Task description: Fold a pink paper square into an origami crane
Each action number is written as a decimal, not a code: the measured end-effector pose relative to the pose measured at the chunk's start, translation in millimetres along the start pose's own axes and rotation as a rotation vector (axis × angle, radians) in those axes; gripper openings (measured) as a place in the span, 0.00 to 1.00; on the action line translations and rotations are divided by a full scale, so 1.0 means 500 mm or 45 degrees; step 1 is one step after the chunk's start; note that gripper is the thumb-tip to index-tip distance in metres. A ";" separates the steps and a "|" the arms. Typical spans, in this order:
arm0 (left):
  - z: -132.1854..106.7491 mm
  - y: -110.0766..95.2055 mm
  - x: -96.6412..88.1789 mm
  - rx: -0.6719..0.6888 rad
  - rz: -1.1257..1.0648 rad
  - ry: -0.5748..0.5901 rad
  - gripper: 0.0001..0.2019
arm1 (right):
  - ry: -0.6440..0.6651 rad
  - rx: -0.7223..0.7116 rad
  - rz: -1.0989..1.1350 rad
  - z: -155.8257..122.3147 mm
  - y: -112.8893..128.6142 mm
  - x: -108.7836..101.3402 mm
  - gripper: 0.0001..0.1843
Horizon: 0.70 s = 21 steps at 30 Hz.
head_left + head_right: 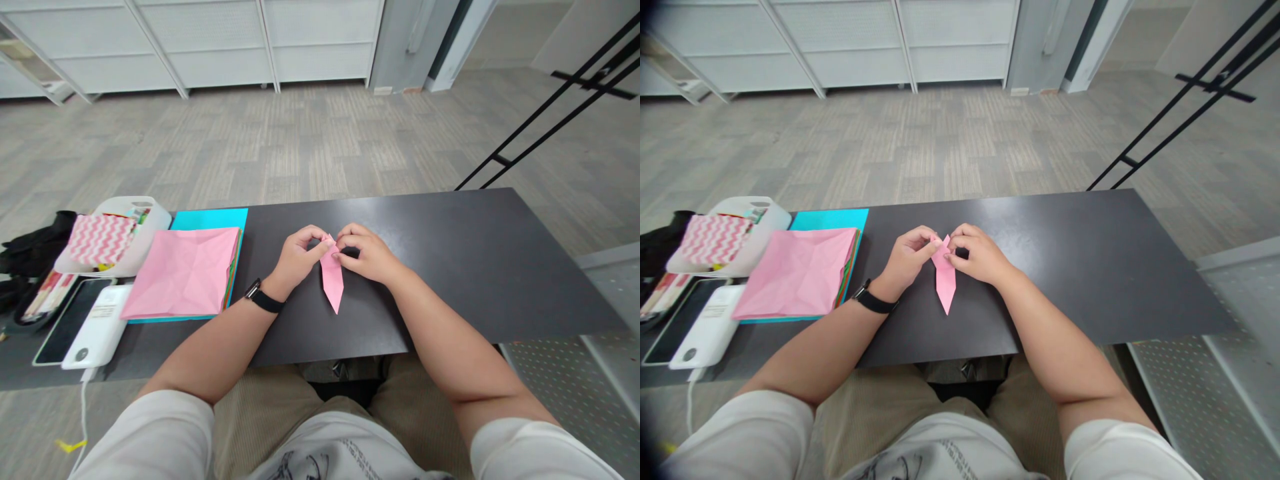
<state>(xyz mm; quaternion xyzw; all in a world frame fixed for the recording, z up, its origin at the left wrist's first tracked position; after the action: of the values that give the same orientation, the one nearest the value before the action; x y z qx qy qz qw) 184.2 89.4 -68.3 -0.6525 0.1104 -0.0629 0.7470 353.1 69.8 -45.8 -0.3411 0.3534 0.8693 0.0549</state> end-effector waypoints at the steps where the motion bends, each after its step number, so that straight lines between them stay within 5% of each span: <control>1: 0.001 0.002 -0.001 -0.004 -0.029 -0.008 0.11 | 0.015 0.006 0.006 -0.001 -0.002 0.003 0.04; 5: 0.005 0.012 -0.005 -0.031 -0.132 -0.031 0.12 | 0.057 0.041 0.011 -0.004 -0.012 0.012 0.07; 10: 0.007 0.018 0.001 0.016 -0.082 0.007 0.22 | -0.136 0.146 0.004 -0.010 -0.034 -0.013 0.06; 15: 0.000 0.001 0.002 0.127 0.335 -0.094 0.13 | -0.307 0.133 -0.005 -0.011 -0.034 -0.040 0.06; 21: -0.010 -0.035 -0.006 0.217 0.495 -0.214 0.06 | -0.295 0.036 -0.099 -0.007 -0.015 -0.043 0.04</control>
<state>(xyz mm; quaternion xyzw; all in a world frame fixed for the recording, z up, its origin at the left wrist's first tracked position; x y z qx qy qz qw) 180.9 82.7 -51.1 -0.5564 0.1657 0.1279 0.8041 373.7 76.1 -38.5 -0.2510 0.3435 0.8950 0.1339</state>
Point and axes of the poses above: each hand's wrist, its own z-axis towards the middle knuckle, its own x-axis out of the palm, y = z × x, the point moved 7 cm from there along z, towards the middle knuckle, and after that the axes turned 13 degrees about -x, right-handed, at the moved point
